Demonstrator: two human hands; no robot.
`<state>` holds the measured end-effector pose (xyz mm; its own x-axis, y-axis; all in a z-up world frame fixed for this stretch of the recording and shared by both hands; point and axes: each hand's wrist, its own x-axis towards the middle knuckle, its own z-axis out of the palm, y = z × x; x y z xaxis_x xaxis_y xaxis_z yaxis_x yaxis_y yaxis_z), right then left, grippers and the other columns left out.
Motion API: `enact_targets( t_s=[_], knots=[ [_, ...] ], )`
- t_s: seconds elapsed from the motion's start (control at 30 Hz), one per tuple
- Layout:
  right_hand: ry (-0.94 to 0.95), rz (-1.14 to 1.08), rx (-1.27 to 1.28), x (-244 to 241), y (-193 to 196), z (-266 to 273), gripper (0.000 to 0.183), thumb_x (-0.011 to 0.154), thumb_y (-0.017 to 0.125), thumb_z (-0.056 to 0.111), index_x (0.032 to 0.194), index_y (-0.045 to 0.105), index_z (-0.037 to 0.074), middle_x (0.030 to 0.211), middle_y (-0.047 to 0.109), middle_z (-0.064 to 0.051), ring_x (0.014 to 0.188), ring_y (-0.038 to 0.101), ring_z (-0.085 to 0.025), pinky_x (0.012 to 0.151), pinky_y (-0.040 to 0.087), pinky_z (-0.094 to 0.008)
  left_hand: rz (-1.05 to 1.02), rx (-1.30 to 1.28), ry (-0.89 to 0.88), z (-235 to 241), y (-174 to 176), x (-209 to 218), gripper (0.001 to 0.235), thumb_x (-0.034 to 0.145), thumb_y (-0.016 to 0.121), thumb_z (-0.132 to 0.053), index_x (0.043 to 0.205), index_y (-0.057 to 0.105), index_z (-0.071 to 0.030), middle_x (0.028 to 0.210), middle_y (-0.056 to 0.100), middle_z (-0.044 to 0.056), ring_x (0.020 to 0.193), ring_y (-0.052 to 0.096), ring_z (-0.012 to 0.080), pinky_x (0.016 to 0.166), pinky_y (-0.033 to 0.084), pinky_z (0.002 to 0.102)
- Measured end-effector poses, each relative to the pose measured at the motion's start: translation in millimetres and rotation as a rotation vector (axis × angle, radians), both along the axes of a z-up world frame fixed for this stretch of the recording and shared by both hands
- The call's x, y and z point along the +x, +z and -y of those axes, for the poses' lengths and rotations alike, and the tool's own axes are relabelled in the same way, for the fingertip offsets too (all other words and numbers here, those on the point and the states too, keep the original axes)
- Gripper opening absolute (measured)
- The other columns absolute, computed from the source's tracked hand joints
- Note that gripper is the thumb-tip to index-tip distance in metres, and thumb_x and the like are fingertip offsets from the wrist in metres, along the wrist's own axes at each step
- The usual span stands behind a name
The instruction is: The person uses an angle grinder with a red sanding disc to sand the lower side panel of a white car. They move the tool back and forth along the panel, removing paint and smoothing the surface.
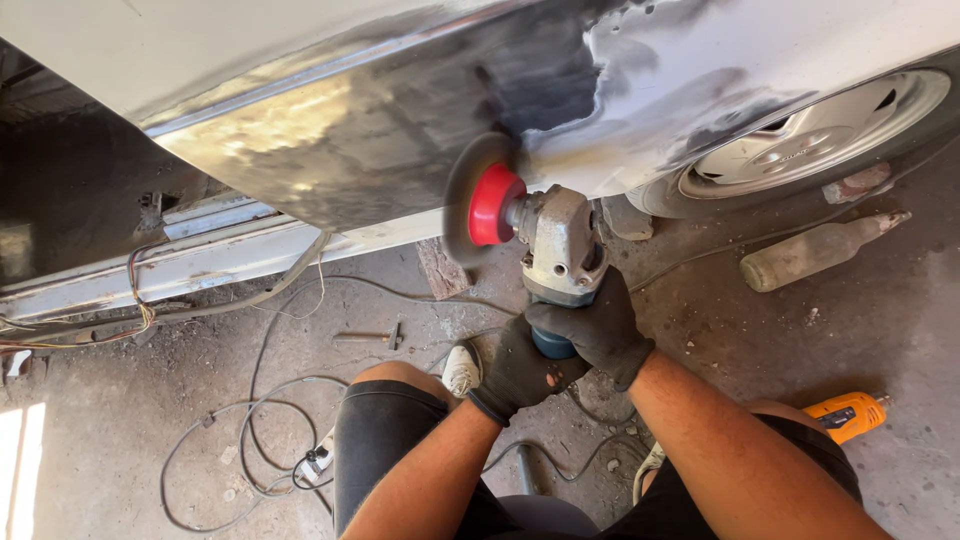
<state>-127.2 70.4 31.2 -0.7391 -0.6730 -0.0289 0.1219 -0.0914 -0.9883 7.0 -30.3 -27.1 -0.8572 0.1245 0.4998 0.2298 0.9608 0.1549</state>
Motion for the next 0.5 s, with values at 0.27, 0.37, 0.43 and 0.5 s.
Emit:
enact_targets(
  t_s=[0.27,0.37,0.43,0.5],
  knots=[
    [-0.062,-0.053,-0.023,-2,-19,-9,0.092,0.062,0.104,0.016,0.146,0.068,0.004,0.136,0.072,-0.031,0.127,0.064,-0.057,0.105,0.053,-0.07,-0.02,-0.027,0.0,-6,-7,-10,0.064,0.1,0.079,-0.041,0.151,0.062,-0.007,0.14,0.072,-0.008,0.136,0.063,0.0033,0.125,0.03,0.017],
    [-0.061,-0.047,-0.031,-6,-18,-11,0.091,0.063,0.104,0.016,0.146,0.068,0.005,0.136,0.073,-0.027,0.128,0.065,-0.054,0.104,0.054,-0.067,-0.028,-0.041,-0.002,-8,-8,-13,0.064,0.1,0.078,-0.042,0.152,0.061,-0.007,0.141,0.072,-0.007,0.136,0.062,0.0035,0.126,0.03,0.017],
    [-0.058,-0.029,-0.045,-9,-13,-12,0.089,0.063,0.105,0.015,0.145,0.069,0.006,0.136,0.074,-0.025,0.128,0.065,-0.053,0.103,0.055,-0.065,-0.03,-0.05,-0.002,-7,-8,-14,0.064,0.101,0.078,-0.042,0.152,0.061,-0.007,0.141,0.072,-0.007,0.136,0.062,0.0036,0.126,0.03,0.017],
    [-0.069,-0.056,-0.043,-13,-12,-15,0.089,0.063,0.105,0.015,0.144,0.069,0.005,0.132,0.073,-0.03,0.125,0.063,-0.058,0.1,0.056,-0.068,-0.036,-0.066,-0.003,-6,-8,-16,0.065,0.102,0.076,-0.043,0.153,0.06,-0.007,0.142,0.072,-0.007,0.137,0.062,0.0039,0.126,0.03,0.018]
  ],
)
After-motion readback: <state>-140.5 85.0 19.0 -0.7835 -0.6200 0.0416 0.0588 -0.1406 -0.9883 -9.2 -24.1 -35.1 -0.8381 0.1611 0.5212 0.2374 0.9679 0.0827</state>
